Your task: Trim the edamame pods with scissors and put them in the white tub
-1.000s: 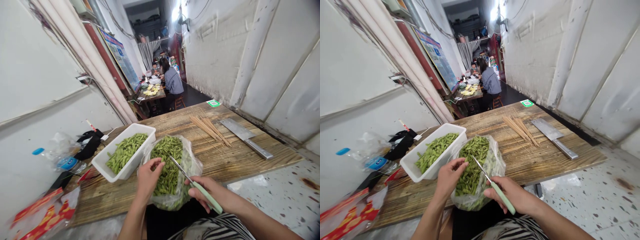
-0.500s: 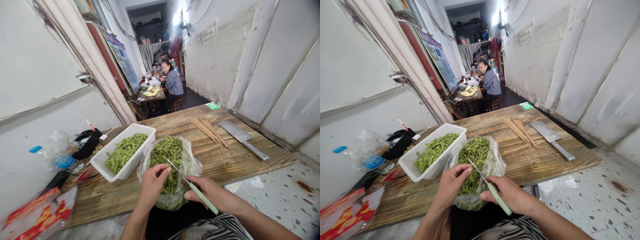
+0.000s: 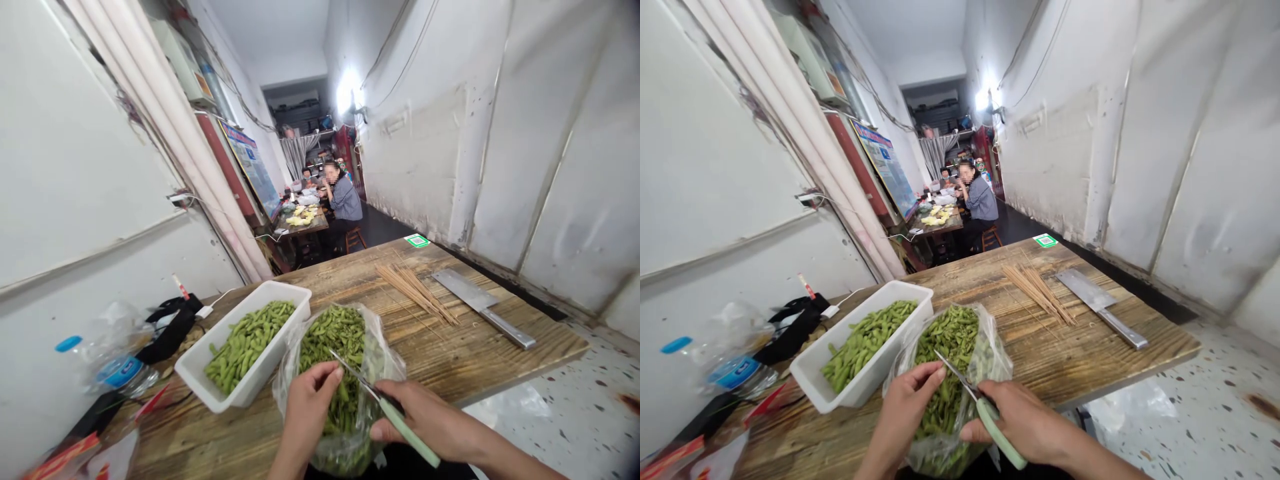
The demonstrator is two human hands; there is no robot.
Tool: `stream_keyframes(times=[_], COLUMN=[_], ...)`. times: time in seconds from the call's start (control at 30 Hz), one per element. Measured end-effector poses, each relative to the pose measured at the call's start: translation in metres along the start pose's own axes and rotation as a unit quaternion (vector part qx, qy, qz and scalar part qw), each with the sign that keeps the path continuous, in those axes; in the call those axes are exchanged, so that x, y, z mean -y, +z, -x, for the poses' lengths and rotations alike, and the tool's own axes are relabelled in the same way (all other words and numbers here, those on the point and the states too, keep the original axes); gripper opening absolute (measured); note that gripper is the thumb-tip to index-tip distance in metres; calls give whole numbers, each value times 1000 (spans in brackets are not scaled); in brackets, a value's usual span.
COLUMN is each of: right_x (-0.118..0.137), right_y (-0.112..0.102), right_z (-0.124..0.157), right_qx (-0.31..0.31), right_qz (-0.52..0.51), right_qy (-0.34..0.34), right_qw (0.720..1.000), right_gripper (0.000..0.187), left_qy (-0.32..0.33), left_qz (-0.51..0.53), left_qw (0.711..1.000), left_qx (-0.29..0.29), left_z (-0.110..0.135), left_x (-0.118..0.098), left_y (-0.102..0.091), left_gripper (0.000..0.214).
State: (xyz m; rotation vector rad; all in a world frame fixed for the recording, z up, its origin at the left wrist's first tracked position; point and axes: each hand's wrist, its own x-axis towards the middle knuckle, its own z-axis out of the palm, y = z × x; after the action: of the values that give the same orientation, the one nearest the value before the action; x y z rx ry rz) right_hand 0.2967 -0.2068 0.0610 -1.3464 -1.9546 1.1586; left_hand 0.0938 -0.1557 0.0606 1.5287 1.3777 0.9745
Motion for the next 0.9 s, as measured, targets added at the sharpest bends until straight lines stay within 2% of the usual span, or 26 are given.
stream_keyframes(times=[0.17, 0.33, 0.4, 0.53, 0.67, 0.9], right_x=[-5, -10, -12, -12, -4, 0], right_y=[9, 10, 9, 8, 4, 3], right_z=[0, -4, -4, 0, 5, 3], right_qx=[-11, -11, 11, 71, 81, 109], right_qz=[-14, -57, -109, -225, -219, -175], right_qy=[33, 33, 42, 50, 51, 48], right_qw=[999, 998, 993, 970, 971, 977], right_gripper=[34, 30, 35, 52, 50, 43], left_qy=[-8, -40, -53, -90, -96, -108], left_qz=[16, 113, 188, 348, 408, 410], left_qw=[1000, 993, 980, 931, 904, 901], left_qx=[-2, 10, -19, -66, -90, -92], left_z=[5, 9, 8, 10, 14, 20], left_x=[9, 13, 12, 9, 6, 6], left_y=[4, 7, 6, 3, 3, 4], left_gripper=[24, 28, 31, 33, 30, 31])
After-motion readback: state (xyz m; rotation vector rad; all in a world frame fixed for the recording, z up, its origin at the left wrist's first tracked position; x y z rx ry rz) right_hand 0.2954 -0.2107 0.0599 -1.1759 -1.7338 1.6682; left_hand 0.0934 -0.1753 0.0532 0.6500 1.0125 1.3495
